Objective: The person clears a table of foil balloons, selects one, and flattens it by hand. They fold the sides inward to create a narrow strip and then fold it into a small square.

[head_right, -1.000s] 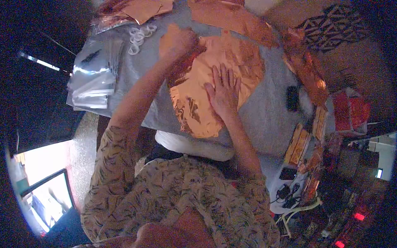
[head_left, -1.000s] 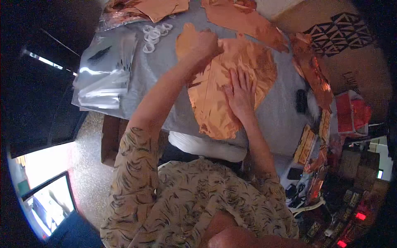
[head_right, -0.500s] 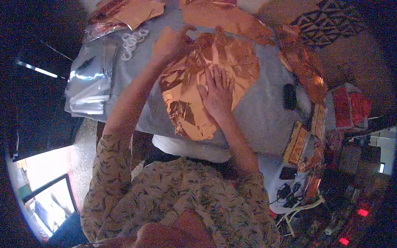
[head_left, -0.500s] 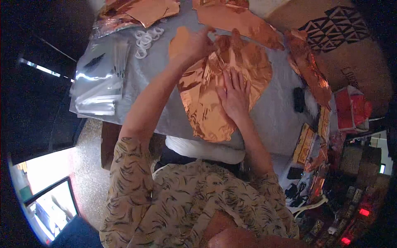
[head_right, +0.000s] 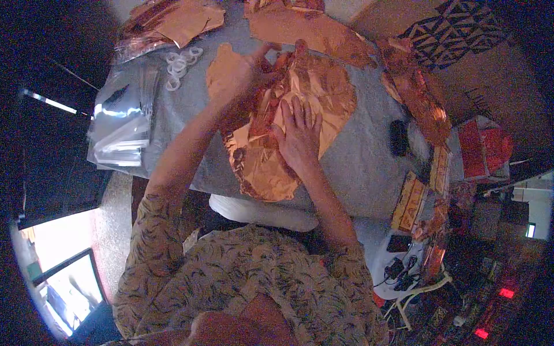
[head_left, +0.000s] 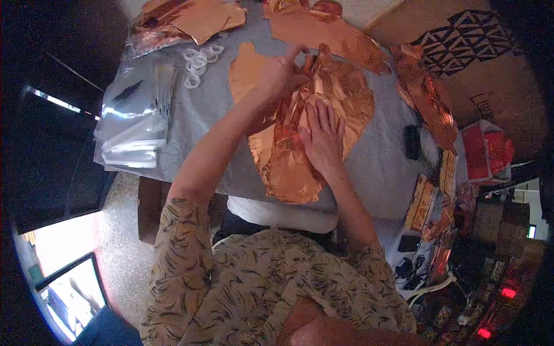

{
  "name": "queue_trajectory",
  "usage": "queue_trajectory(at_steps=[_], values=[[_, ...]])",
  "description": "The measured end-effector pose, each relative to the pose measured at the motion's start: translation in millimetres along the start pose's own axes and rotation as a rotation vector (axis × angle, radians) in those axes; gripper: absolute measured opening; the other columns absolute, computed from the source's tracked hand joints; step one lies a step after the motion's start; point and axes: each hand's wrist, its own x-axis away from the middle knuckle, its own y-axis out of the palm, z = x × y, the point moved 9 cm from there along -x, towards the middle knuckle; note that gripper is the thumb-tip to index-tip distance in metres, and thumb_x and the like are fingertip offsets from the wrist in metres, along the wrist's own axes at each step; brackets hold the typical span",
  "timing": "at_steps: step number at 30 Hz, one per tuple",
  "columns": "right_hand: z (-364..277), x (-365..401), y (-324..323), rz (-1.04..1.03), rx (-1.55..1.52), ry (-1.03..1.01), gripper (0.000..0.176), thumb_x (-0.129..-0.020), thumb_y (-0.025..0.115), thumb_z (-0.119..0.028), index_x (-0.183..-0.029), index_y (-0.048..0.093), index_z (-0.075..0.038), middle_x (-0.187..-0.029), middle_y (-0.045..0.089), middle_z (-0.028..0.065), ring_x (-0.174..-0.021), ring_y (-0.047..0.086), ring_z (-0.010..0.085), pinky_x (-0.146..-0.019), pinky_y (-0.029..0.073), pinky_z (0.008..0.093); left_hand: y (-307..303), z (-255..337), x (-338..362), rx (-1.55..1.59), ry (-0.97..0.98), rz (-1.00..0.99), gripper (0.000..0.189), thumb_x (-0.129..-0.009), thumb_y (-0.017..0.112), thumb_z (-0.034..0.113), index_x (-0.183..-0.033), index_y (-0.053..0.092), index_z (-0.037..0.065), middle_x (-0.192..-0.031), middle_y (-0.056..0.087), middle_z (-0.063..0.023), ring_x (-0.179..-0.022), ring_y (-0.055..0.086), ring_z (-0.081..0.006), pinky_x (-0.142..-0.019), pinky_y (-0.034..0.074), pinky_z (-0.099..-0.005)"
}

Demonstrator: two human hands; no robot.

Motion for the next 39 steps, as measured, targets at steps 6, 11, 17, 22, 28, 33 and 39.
queue_trajectory(at_steps=[6,11,17,22,28,33,39], values=[[1,0,1,0.003,-0.001,0.007,0.064,-0.104,0.050,-0.040,-0.159,0.035,-0.012,-0.168,0.026,0.0128,-0.154,0.022,0.0367,-0.123,0.013,0.0612,9,-9,-2,0.054,-0.001,-0.032,0.066,-0.080,0.084,0.025,-0.136,0.050,0.023,-0.081,0.073,-0.0150,-0.079,0.072,-0.0351,-0.067,0.054,-0.0467],[2,0,0,0.009,0.011,0.006,0.063,-0.105,0.049,-0.040,-0.159,0.036,-0.012,-0.167,0.028,0.0133,-0.154,0.022,0.0368,-0.123,0.013,0.0616,1,17,5,0.018,-0.079,-0.062,0.060,-0.085,0.081,0.026,-0.136,0.050,0.025,-0.087,0.074,-0.0171,-0.083,0.072,-0.0387,-0.071,0.055,-0.0487],[1,1,0,0.010,-0.020,0.000,0.063,-0.104,0.049,-0.040,-0.159,0.035,-0.013,-0.167,0.028,0.0129,-0.155,0.021,0.0367,-0.123,0.013,0.0613,-6,35,8,-0.243,-0.043,-0.097,0.048,-0.089,0.076,0.033,-0.132,0.056,0.023,-0.095,0.074,-0.0183,-0.090,0.071,-0.0413,-0.076,0.056,-0.0512],[-1,1,-1,0.016,-0.012,0.011,0.063,-0.104,0.051,-0.040,-0.159,0.036,-0.013,-0.167,0.029,0.0131,-0.155,0.021,0.0371,-0.123,0.013,0.0601,9,-3,5,0.016,-0.111,-0.039,0.036,-0.088,0.075,0.039,-0.119,0.073,0.020,-0.098,0.075,-0.0172,-0.090,0.072,-0.0378,-0.078,0.057,-0.0494],[1,1,1,0.021,-0.009,0.010,0.064,-0.104,0.051,-0.040,-0.160,0.034,-0.014,-0.165,0.031,0.0137,-0.154,0.024,0.0369,-0.123,0.013,0.0592,-12,21,13,-0.047,-0.229,-0.111,0.027,-0.087,0.077,0.037,-0.106,0.080,0.018,-0.091,0.075,-0.0175,-0.083,0.074,-0.0346,-0.076,0.057,-0.0459],[2,-1,0,0.007,-0.005,0.022,0.065,-0.104,0.051,-0.042,-0.160,0.034,-0.015,-0.165,0.031,0.0140,-0.153,0.024,0.0369,-0.123,0.013,0.0590,-8,-13,7,0.046,-0.298,-0.142,0.035,-0.089,0.078,0.037,-0.119,0.076,0.019,-0.112,0.076,-0.0077,-0.098,0.071,-0.0246,-0.089,0.054,-0.0387],[0,0,1,0.045,-0.001,0.005,0.065,-0.103,0.051,-0.042,-0.159,0.035,-0.015,-0.164,0.033,0.0138,-0.153,0.025,0.0367,-0.123,0.014,0.0589,-67,36,31,-0.402,0.025,0.197,0.036,-0.092,0.074,0.022,-0.126,0.068,0.010,-0.120,0.071,-0.0081,-0.104,0.071,-0.0213,-0.088,0.057,-0.0384]])
